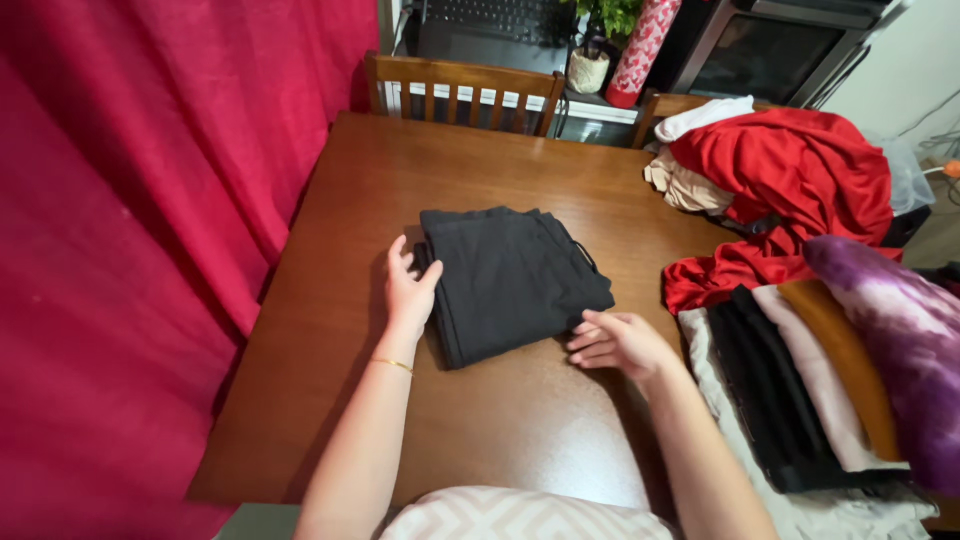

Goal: The person folds a purple tie-dye top and a pair of black pants on a wooden table. They smooth and align each garment, fold them into compact rectangles, and place them on a growing stack of folded clothes.

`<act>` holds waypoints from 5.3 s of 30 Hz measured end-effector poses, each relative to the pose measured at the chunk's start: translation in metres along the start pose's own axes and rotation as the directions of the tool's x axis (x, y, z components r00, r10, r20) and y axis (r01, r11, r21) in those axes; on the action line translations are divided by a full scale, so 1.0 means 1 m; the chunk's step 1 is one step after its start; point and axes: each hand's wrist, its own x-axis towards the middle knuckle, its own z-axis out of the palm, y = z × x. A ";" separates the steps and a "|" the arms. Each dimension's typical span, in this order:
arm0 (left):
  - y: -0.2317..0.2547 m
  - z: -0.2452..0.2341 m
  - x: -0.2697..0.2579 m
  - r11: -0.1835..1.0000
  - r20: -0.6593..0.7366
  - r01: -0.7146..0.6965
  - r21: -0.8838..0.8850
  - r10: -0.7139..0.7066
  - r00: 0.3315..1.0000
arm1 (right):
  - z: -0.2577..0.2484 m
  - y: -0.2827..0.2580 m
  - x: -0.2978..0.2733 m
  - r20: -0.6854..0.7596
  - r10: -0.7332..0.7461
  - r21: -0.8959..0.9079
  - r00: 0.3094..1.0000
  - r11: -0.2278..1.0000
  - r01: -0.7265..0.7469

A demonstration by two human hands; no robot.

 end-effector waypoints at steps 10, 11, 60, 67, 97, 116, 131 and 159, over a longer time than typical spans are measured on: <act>0.003 0.002 -0.066 0.776 0.030 -0.319 0.544 0.363 0.931 | -0.010 0.021 0.044 -0.282 -0.673 -0.561 0.684 0.693 0.452; 0.000 0.003 -0.068 0.747 0.053 -0.333 0.576 0.372 0.927 | -0.007 0.025 0.043 -0.298 -0.696 -0.595 0.653 0.671 0.443; 0.057 -0.003 -0.023 0.598 0.221 -0.380 0.705 0.325 0.920 | 0.051 -0.045 0.071 -0.030 -0.807 -0.671 0.589 0.453 0.587; 0.068 0.027 -0.063 0.375 0.399 -0.563 0.736 0.431 0.809 | 0.109 -0.032 0.036 0.379 -0.876 -0.774 0.297 -0.124 0.621; 0.081 -0.019 -0.041 0.567 0.156 -0.086 0.819 -0.076 0.985 | 0.027 -0.009 0.091 -0.371 -0.677 -0.681 0.636 0.664 0.310; 0.108 -0.022 -0.057 0.467 0.204 -0.223 0.856 0.091 0.975 | 0.038 -0.019 0.009 0.153 -0.572 -0.763 0.806 0.450 0.464; 0.065 0.025 -0.071 0.362 0.415 -0.592 0.720 0.459 0.786 | 0.073 0.019 0.084 -0.232 -0.706 -0.530 0.670 0.669 0.521; 0.056 -0.052 -0.011 0.752 0.519 0.631 -0.190 -0.468 0.715 | 0.018 -0.005 0.052 0.097 -0.050 0.145 0.994 0.989 0.036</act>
